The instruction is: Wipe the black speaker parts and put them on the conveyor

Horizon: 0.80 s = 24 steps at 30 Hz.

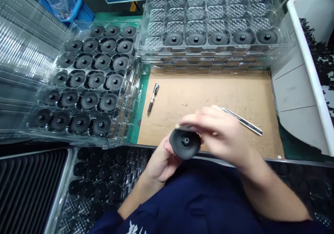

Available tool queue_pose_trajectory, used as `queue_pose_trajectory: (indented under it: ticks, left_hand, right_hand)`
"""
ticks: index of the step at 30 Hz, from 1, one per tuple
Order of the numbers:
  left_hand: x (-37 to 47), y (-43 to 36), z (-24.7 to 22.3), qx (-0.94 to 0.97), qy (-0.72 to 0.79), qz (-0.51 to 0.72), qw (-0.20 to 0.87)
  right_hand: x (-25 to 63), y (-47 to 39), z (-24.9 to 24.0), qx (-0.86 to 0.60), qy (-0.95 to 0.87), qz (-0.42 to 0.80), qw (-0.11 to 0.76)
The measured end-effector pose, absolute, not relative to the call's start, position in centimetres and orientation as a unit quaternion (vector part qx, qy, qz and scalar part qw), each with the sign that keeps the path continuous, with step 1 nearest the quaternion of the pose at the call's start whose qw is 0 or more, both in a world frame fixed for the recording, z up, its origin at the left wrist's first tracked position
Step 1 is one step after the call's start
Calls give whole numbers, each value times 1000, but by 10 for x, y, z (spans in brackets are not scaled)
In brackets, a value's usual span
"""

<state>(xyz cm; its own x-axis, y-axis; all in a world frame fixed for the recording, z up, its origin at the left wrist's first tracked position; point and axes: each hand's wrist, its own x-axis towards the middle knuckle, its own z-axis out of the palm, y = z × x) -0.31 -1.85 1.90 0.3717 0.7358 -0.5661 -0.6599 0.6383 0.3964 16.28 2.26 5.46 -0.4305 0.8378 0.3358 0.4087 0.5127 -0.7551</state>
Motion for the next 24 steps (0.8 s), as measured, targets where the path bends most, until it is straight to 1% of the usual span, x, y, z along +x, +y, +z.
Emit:
queue_pose_trajectory:
  ticks: [2,5,7,9,11,13,15,17,19,22,23,24]
  left_hand:
    - [-9,-19,22,63,327,429,840]
    - [-16,-19,25,73,283,427,856]
    - [-17,-19,24,72,284,424,857]
    - [-15,-18,23,71,282,421,859]
    - [-10,-16,24,72,282,416,862]
    - [-5,-14,27,76,291,417,857]
    - [-2,-13,29,88,320,425,842]
    - [-2,-11,29,102,356,427,825]
    - [-4,-10,26,115,388,427,809]
    - [-5,-11,21,119,409,456,781]
    - [-3,-11,21,117,407,465,778]
    - [-2,-12,21,113,402,470,778]
  right_hand:
    - [177,21,33,-460,-735,359,346]
    - [193,7,-12,-535,-660,429,308]
    - [196,-3,-36,-568,-640,438,277]
    - [195,-8,-42,-590,-632,429,261]
    - [189,-7,-23,-607,-627,400,280]
    - [178,-2,11,-607,-644,334,325]
    - [163,1,45,-553,-699,252,377]
    - [148,0,66,-471,-762,222,385]
    - [139,-1,72,-414,-799,247,358]
    - [136,3,68,-387,-807,344,284]
    - [136,5,66,-392,-804,354,274]
    - [136,8,65,-403,-800,341,285]
